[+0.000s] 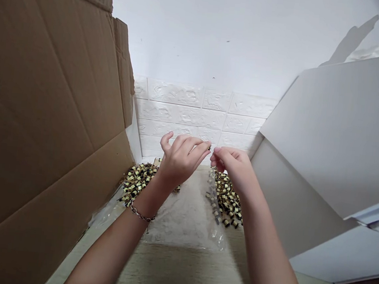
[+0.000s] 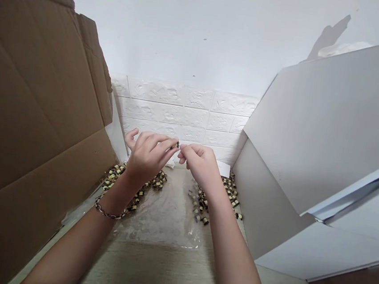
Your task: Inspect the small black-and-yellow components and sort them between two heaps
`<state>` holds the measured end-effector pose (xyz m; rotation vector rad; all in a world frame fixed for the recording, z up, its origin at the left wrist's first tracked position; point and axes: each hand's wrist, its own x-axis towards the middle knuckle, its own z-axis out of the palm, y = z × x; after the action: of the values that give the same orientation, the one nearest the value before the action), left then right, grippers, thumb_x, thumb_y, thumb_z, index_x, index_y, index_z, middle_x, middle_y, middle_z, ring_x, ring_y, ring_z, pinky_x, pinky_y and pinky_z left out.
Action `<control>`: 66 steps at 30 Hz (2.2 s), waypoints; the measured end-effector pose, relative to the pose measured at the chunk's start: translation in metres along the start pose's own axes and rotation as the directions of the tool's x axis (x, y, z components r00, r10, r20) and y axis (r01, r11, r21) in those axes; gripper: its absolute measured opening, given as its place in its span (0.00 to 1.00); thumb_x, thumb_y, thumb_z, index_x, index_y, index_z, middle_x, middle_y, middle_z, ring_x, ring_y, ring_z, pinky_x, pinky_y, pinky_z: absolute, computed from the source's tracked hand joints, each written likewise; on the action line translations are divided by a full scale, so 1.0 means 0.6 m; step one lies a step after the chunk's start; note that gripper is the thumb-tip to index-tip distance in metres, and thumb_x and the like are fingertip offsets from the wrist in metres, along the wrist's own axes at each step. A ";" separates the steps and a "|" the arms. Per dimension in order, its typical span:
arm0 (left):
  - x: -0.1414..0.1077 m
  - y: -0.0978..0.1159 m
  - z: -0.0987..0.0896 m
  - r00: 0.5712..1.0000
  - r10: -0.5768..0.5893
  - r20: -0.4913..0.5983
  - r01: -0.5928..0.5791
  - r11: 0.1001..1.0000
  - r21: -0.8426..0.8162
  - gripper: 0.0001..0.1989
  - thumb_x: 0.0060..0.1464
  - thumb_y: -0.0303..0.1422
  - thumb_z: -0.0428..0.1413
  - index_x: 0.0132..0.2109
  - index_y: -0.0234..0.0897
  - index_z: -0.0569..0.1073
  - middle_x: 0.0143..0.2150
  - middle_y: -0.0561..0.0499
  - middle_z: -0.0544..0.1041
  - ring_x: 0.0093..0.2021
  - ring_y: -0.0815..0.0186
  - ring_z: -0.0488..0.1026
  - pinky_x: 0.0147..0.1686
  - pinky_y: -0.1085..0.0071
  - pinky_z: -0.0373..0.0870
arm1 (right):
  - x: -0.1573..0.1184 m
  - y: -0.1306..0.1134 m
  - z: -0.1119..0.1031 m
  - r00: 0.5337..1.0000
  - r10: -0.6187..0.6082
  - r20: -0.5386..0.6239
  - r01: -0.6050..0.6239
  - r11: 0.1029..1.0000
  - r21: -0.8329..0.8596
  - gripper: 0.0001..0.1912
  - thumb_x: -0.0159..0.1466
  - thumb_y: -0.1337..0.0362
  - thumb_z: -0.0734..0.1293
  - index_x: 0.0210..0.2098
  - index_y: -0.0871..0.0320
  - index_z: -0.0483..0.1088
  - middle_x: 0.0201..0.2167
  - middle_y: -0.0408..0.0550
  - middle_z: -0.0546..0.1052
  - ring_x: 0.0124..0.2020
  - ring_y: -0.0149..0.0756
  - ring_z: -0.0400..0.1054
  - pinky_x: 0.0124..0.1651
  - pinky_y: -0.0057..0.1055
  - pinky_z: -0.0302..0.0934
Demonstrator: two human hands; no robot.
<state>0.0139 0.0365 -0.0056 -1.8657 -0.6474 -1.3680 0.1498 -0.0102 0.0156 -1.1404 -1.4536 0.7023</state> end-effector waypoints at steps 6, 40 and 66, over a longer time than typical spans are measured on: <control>0.000 0.000 0.000 0.999 -0.028 -0.023 0.029 0.999 0.015 0.06 0.50 0.34 0.52 0.37 0.41 0.70 0.31 0.55 0.74 0.34 0.67 0.67 0.50 0.62 0.39 | -0.001 -0.003 0.002 0.998 0.026 0.051 -0.028 0.998 0.050 0.15 0.55 0.60 0.60 0.16 0.62 0.65 0.15 0.42 0.67 0.16 0.22 0.54 0.20 0.24 0.49; -0.003 -0.001 0.001 0.987 -0.120 0.103 0.128 0.989 -0.070 0.08 0.52 0.37 0.49 0.38 0.42 0.69 0.29 0.53 0.72 0.34 0.65 0.66 0.50 0.60 0.39 | 0.007 0.014 0.011 0.973 0.114 0.203 -0.171 0.941 0.293 0.09 0.51 0.67 0.57 0.16 0.60 0.58 0.13 0.37 0.57 0.14 0.21 0.46 0.17 0.22 0.39; 0.016 0.012 -0.012 0.895 -0.372 0.245 0.444 0.791 -0.422 0.06 0.49 0.33 0.54 0.36 0.40 0.70 0.33 0.54 0.73 0.35 0.69 0.67 0.46 0.66 0.53 | 0.009 0.017 0.016 0.987 -0.020 0.159 -0.040 0.929 0.367 0.09 0.52 0.66 0.57 0.17 0.59 0.57 0.13 0.36 0.55 0.15 0.21 0.46 0.19 0.24 0.39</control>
<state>0.0180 0.0263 0.0031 -2.3247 -0.9015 -1.8014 0.1439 0.0000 0.0064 -0.8128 -1.3733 1.0468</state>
